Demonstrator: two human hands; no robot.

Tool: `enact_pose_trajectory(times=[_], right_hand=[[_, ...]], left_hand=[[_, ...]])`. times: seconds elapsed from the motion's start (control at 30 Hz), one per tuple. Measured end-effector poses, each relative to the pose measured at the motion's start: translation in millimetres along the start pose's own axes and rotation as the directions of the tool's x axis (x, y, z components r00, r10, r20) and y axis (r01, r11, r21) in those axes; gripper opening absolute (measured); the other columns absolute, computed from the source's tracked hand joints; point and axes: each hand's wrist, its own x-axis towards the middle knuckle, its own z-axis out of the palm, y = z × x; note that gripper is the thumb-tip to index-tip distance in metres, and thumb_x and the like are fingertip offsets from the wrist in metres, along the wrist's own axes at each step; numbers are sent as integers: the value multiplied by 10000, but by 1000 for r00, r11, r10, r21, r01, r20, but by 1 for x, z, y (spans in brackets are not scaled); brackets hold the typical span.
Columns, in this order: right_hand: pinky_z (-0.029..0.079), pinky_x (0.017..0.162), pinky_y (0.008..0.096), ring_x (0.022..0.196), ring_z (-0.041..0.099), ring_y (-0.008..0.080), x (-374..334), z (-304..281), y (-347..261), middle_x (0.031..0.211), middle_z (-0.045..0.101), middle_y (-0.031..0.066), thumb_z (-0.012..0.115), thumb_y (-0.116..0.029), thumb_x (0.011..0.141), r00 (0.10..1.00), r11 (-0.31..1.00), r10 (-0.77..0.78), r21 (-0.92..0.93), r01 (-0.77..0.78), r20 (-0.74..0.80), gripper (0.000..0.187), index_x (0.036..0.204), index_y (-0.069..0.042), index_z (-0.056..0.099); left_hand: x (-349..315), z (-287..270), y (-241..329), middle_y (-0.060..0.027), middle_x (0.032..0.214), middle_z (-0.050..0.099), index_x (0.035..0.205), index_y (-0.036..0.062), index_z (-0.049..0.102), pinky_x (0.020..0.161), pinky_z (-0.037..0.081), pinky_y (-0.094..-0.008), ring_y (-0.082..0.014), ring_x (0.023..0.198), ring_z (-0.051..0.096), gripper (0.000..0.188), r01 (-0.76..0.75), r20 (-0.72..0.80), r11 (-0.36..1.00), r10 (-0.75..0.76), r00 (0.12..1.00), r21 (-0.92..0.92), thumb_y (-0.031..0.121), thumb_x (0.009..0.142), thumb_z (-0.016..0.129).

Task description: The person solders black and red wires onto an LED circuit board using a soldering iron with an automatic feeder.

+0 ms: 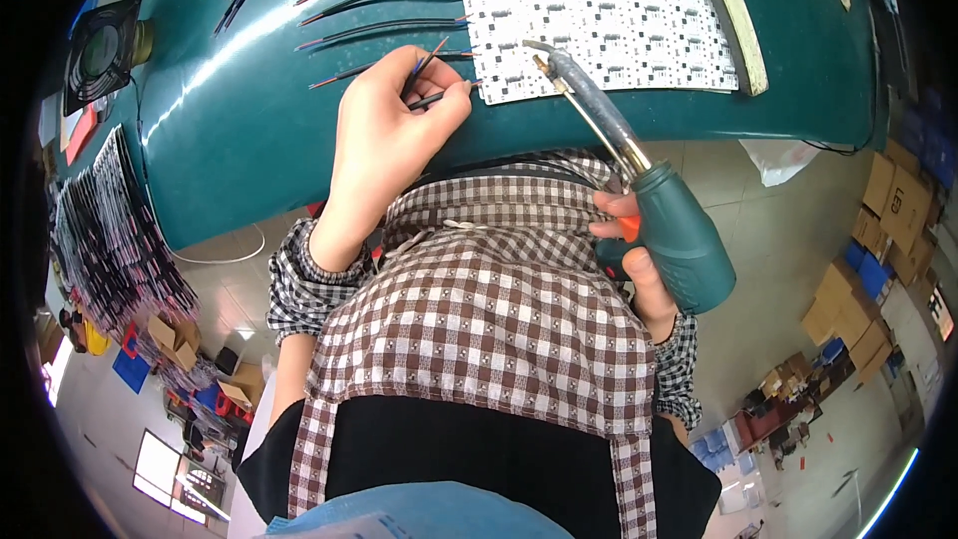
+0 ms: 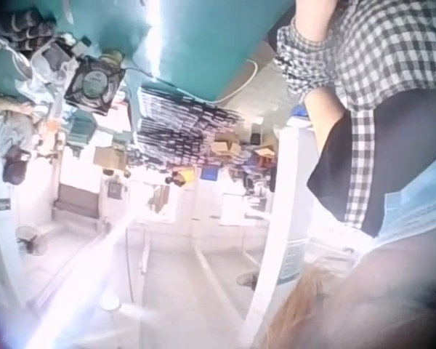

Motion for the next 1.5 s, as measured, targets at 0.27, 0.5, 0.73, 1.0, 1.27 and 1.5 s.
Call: enact_pose_trajectory(times=[0.27,0.5,0.73,1.0,1.27,1.5], right_hand=[[509,905,385,1026,603,255,-6,0,-6,1055,611,162,688,-274,870,981,992,116,22,-121,154,412,1107,38,565],[499,889,382,968,604,245,-6,4,-11,1001,595,172,604,-368,916,977,985,138,-128,-118,160,443,1063,45,536],[504,862,385,933,618,247,-4,3,-5,970,621,157,639,-264,895,983,994,73,-92,-57,170,344,1043,38,571],[490,883,376,960,602,238,-4,3,-10,987,595,156,600,-335,920,975,977,142,-182,-110,173,400,1062,34,542],[480,904,381,985,589,233,-4,4,-7,1003,575,144,583,-296,940,974,978,134,-181,-101,182,348,1066,25,533],[560,810,364,891,674,234,-12,-1,6,932,676,158,744,-98,818,991,985,103,-149,-89,85,592,1297,95,454]], left_hand=[[3,3,2,-20,671,609,763,-38,610,590,445,-218,-52,621,518,137,79,31,997,-78,996,-27,72,730,684],[5,1,5,-18,664,609,740,-38,610,592,443,-214,-50,611,519,128,80,38,997,-80,996,15,66,710,679],[7,-1,7,-15,649,598,729,-32,619,582,434,-216,-53,602,509,142,73,60,996,-76,995,52,91,701,683],[9,-2,8,-13,635,586,727,-31,620,567,428,-219,-56,593,503,139,78,77,996,-81,994,43,90,697,682],[8,-1,6,-87,603,620,717,-11,614,560,477,-304,-188,544,608,157,41,47,997,-44,998,63,132,671,661],[8,-2,7,-87,606,623,720,-15,611,562,478,-303,-182,547,610,163,51,54,997,-55,997,60,133,674,661]])
